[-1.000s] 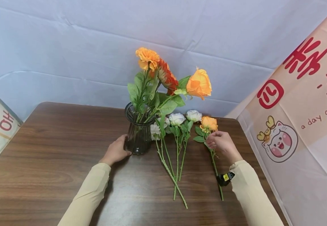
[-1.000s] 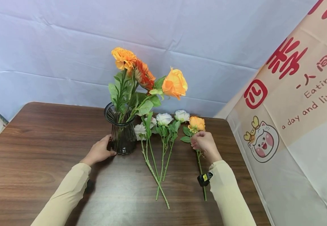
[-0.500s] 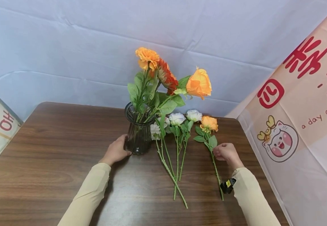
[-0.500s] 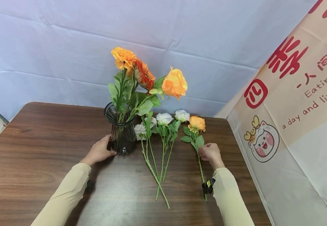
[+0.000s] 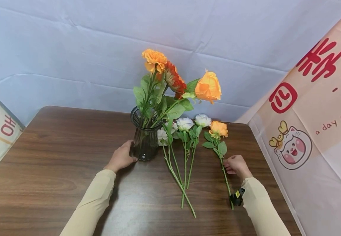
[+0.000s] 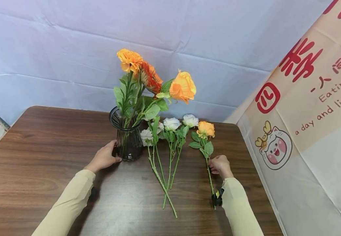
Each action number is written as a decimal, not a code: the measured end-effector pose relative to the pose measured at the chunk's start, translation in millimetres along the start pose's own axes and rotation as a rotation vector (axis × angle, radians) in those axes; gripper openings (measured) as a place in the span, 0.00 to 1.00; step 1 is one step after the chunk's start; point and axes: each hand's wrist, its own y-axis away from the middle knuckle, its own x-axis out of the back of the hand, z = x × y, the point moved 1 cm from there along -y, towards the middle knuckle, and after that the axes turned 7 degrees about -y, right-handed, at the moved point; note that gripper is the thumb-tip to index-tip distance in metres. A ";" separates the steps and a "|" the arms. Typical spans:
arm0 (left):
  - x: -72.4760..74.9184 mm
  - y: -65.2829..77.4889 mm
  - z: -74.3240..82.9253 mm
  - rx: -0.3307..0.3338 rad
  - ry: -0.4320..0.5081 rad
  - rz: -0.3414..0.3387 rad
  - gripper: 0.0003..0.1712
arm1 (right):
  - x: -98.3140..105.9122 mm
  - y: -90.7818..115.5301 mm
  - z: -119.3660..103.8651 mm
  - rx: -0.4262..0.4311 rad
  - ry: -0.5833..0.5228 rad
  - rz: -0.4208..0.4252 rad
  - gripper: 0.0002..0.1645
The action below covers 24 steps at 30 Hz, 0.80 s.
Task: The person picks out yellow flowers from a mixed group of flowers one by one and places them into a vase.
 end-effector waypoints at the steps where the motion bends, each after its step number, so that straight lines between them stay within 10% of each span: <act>1: -0.1 0.0 0.1 0.001 0.001 -0.001 0.43 | -0.3 -0.4 1.0 0.005 -0.003 -0.003 0.12; 24: -0.9 -1.0 -0.4 0.019 -0.003 -0.009 0.43 | -5.5 -5.3 5.6 0.035 -0.032 -0.010 0.08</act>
